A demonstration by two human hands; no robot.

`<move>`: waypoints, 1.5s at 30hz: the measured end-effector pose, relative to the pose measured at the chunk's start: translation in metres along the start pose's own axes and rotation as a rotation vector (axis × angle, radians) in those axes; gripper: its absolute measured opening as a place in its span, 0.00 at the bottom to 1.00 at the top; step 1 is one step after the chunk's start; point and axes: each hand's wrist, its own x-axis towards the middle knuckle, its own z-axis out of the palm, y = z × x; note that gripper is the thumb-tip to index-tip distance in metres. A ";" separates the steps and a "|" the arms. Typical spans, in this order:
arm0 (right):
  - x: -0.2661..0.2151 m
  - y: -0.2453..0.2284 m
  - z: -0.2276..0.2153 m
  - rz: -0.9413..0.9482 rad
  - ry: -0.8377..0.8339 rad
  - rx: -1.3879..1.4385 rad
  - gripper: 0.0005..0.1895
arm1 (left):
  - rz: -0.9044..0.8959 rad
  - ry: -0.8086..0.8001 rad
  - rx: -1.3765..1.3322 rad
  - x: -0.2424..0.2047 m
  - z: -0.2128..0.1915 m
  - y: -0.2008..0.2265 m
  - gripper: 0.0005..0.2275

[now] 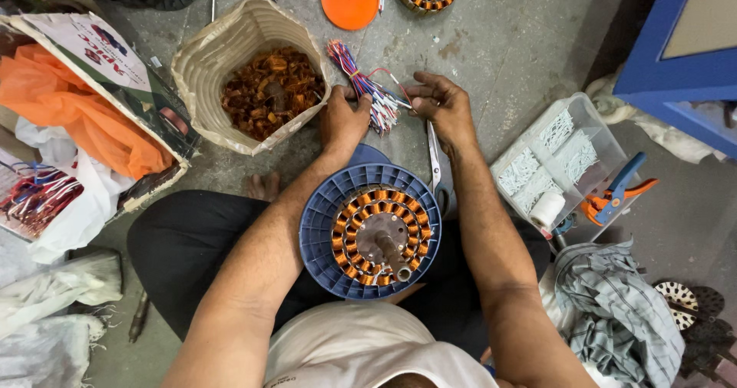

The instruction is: The person sits on the floor and assembles an electrical stator by inserting and securing multi-colored wires into the copper windings. They use scissors to trim the wires and a small metal tool to tuck and secure the connections within the stator slots.

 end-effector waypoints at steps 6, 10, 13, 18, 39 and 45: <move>-0.002 -0.008 -0.004 -0.005 -0.042 0.153 0.26 | -0.001 0.005 0.031 0.000 0.000 0.001 0.16; -0.008 -0.012 -0.009 -0.055 -0.065 -0.049 0.26 | 0.011 0.018 0.018 0.000 0.001 0.000 0.16; -0.013 -0.013 -0.006 -0.156 0.018 -0.328 0.15 | 0.031 0.037 0.024 0.001 0.004 -0.005 0.16; -0.025 -0.023 0.005 -0.302 0.162 -0.622 0.10 | 0.055 0.080 0.040 0.003 0.009 -0.011 0.17; -0.148 -0.053 -0.008 -0.153 0.459 -0.467 0.06 | 0.084 0.160 0.258 0.029 0.019 -0.010 0.22; -0.215 -0.072 -0.033 -0.200 0.580 -0.023 0.08 | -0.238 -0.403 0.034 0.026 -0.021 0.023 0.21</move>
